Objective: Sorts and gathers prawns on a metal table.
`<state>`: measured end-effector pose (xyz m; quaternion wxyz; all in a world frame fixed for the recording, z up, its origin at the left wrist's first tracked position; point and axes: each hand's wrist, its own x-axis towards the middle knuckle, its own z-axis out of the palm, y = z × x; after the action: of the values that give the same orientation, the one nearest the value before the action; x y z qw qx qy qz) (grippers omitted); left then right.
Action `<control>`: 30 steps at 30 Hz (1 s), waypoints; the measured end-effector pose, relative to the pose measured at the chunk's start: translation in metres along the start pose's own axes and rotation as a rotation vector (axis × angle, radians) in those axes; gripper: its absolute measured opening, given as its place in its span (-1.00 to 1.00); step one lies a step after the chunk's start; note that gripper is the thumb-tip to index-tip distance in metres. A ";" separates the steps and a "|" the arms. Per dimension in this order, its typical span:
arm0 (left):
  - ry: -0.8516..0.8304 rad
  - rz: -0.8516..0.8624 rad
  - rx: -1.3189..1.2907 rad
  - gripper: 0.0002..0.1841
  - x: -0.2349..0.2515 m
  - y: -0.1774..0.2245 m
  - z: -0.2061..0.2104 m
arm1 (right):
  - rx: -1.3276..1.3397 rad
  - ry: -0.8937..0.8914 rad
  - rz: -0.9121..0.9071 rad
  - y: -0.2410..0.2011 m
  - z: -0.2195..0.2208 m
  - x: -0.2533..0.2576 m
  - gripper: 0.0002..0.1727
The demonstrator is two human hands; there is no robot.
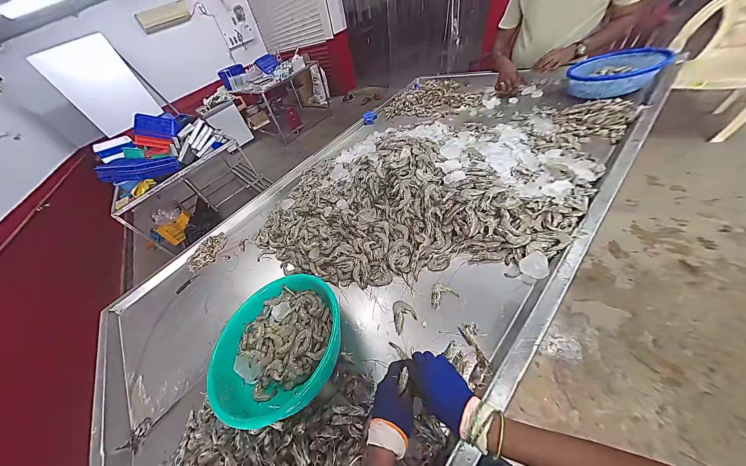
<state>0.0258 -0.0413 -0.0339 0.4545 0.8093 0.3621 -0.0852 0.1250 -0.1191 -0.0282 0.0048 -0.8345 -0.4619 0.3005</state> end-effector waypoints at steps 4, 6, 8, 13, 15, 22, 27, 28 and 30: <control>-0.080 -0.188 0.088 -0.49 -0.002 0.014 0.013 | -0.085 0.055 -0.027 0.015 0.005 0.001 -0.66; -0.095 -0.173 0.049 -0.48 -0.002 0.011 0.015 | -0.089 0.080 -0.025 0.024 0.003 0.006 -0.71; -0.077 -0.175 0.027 -0.51 -0.005 0.009 0.007 | -0.056 0.105 0.085 0.040 -0.008 0.015 -0.71; 0.082 0.068 -0.240 -0.49 -0.023 -0.030 -0.030 | -0.102 0.220 -0.040 0.095 -0.045 0.042 -0.67; 0.233 0.156 -0.337 -0.52 -0.019 -0.043 -0.028 | -0.159 0.179 -0.458 0.076 -0.032 0.053 -0.77; 0.591 -0.055 -0.773 -0.47 -0.007 -0.037 -0.015 | 0.163 -0.103 -0.092 0.040 -0.032 0.098 -0.53; 0.482 0.074 -1.281 -0.69 -0.027 -0.021 -0.049 | -0.016 -0.045 -0.254 0.063 -0.080 0.086 -0.66; 0.465 0.192 -1.572 -0.61 -0.023 -0.022 -0.061 | -0.060 -0.043 -0.381 0.064 -0.076 0.092 -0.67; 0.485 0.310 -2.069 -0.50 -0.021 -0.013 -0.094 | -0.048 0.013 -0.547 0.066 -0.055 0.109 -0.63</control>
<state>-0.0155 0.0272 0.0209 0.8410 0.0638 0.2321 0.4845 0.2464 -0.0580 -0.0560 0.0690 -0.6803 -0.6773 0.2716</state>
